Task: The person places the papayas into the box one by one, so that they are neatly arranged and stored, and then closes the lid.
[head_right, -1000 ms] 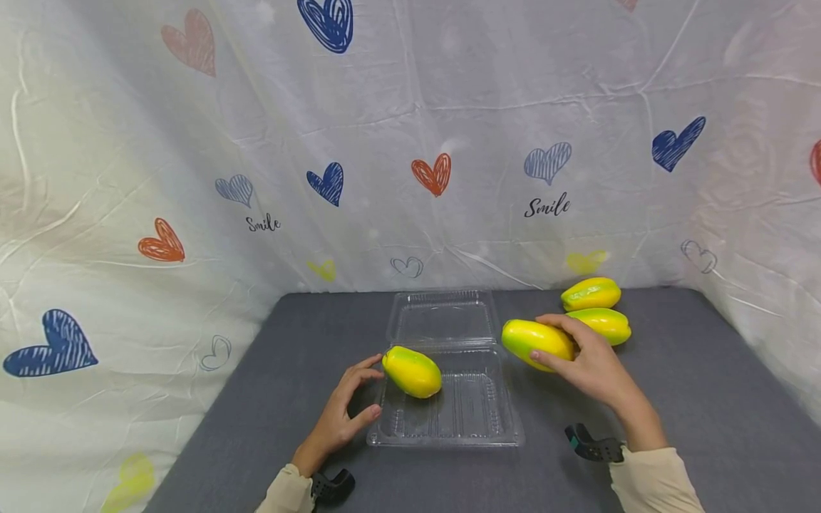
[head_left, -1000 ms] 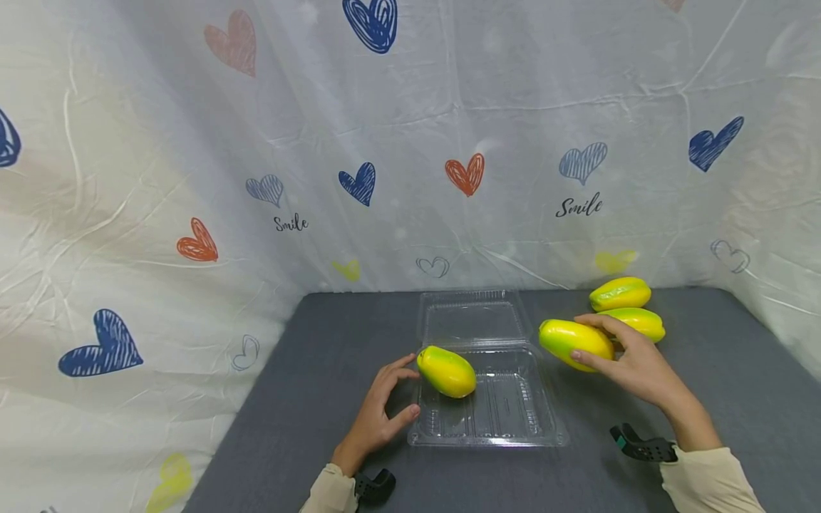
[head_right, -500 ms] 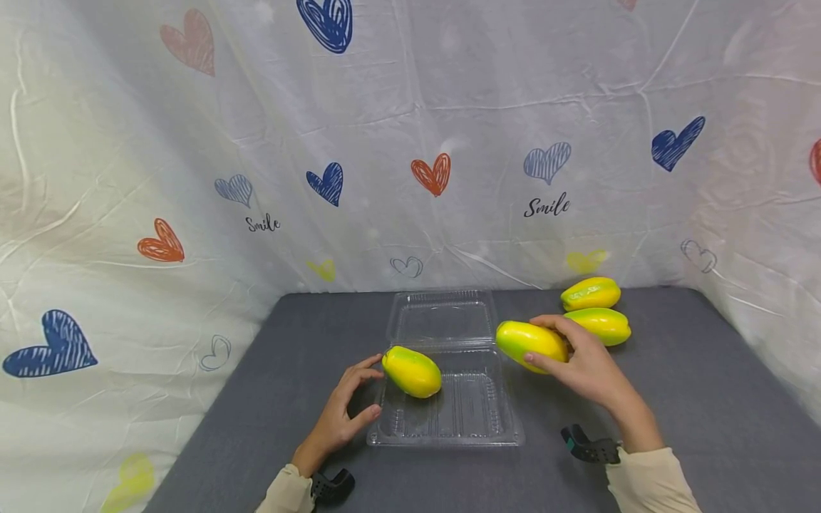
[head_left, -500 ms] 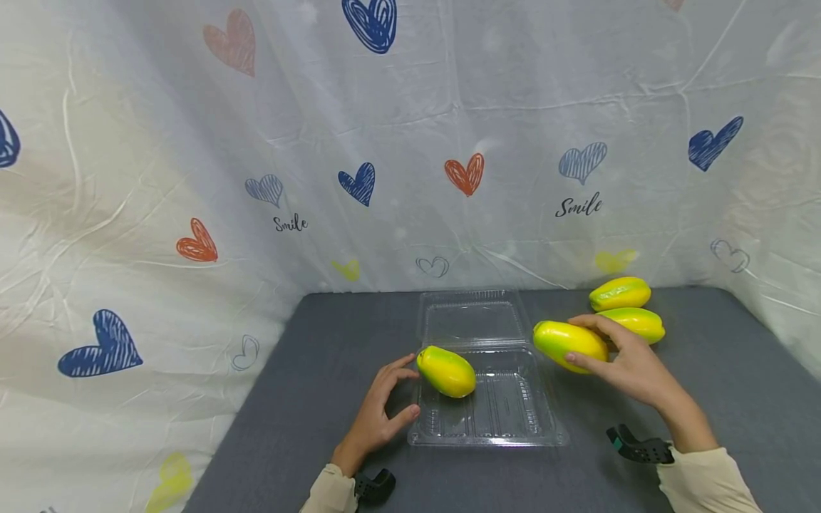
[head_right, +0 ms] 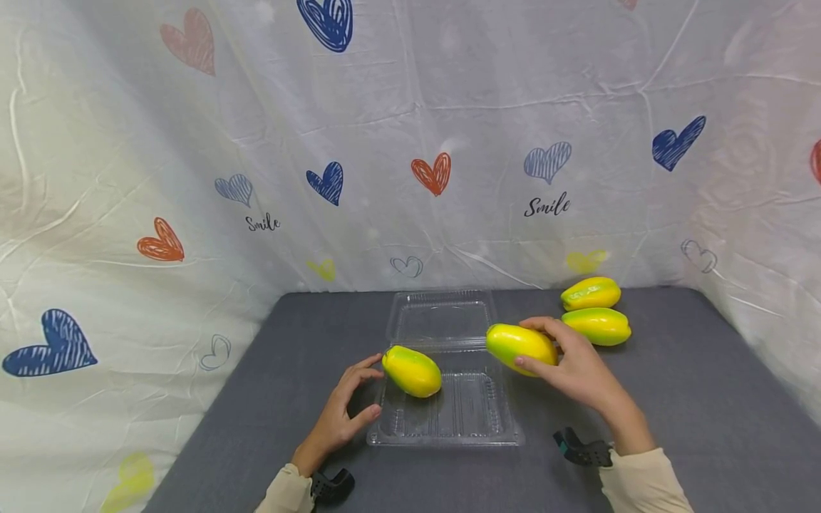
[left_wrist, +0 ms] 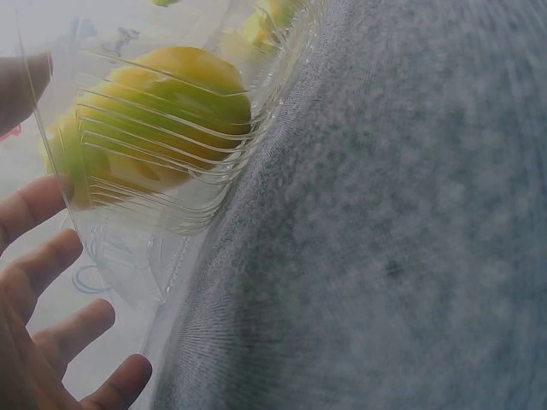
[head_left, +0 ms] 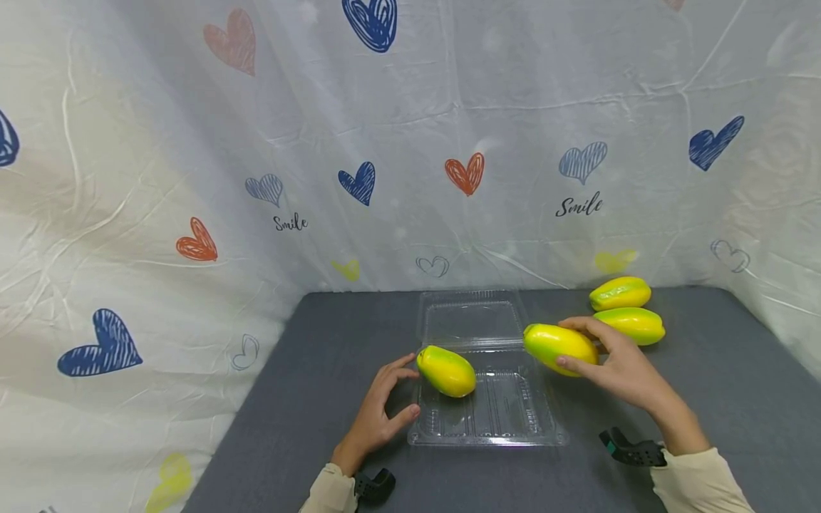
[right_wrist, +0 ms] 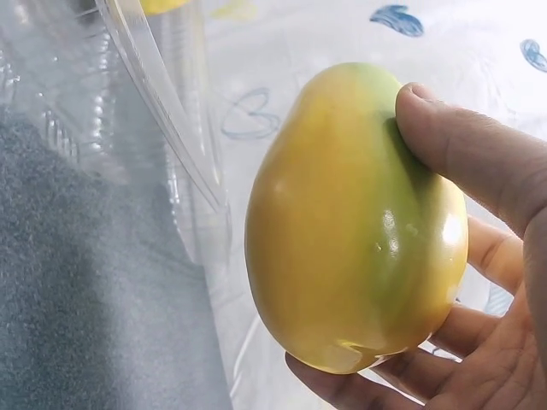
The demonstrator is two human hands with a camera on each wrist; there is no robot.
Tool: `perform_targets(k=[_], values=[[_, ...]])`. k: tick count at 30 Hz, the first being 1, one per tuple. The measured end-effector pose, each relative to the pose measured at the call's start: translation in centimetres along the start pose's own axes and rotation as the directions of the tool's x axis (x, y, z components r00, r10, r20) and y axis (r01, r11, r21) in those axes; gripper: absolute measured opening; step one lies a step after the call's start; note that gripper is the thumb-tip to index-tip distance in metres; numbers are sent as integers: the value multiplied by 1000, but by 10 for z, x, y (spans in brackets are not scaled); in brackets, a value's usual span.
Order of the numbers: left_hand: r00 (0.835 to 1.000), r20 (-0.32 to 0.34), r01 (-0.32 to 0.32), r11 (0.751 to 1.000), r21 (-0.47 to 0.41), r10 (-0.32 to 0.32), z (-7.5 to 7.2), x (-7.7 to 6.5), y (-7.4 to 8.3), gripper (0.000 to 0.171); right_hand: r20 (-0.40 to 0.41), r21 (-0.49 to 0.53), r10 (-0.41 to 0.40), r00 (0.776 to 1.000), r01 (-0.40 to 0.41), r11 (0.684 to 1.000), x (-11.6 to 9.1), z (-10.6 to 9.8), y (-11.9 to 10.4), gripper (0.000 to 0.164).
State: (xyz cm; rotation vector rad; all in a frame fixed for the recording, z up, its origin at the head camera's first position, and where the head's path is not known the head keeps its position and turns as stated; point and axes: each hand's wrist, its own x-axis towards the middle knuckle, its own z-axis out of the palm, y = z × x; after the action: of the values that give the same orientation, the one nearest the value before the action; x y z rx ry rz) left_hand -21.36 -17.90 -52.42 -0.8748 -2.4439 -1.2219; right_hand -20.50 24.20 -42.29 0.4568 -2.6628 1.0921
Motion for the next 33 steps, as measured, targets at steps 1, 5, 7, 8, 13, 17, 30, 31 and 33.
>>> perform_targets(k=[1,5,7,8,13,17,30,31,33], values=[[1000,0,-2,1000,-1,2,0,0,0,45,-1,2,-6,1000,6,1000,0,1,-1,55],[1000,-2,-7,1000,5,7,-1,0,0,45,6,22,-35,999,35,999,1,5,-4,54],[1000,1,-4,1000,5,4,-1,-1,0,45,14,36,-45,999,44,998,2,8,-5,53],[1000,3,-1,1000,6,1,-1,-1,1,45,17,42,-50,999,49,998,2,9,-6,53],[1000,9,8,1000,2,-8,-2,-1,2,46,21,49,-60,998,59,997,3,15,-9,53],[1000,7,7,1000,4,-7,-2,-1,2,46,16,44,-67,998,67,997,3,19,-11,53],[1000,11,18,1000,-7,-18,-2,0,5,46,4,54,-91,996,90,994,2,27,-18,57],[1000,11,19,1000,-8,-19,-2,0,5,46,6,55,-94,996,93,994,2,27,-19,57],[1000,11,17,1000,-6,-17,-2,0,5,46,11,58,-98,995,98,994,2,29,-20,56]])
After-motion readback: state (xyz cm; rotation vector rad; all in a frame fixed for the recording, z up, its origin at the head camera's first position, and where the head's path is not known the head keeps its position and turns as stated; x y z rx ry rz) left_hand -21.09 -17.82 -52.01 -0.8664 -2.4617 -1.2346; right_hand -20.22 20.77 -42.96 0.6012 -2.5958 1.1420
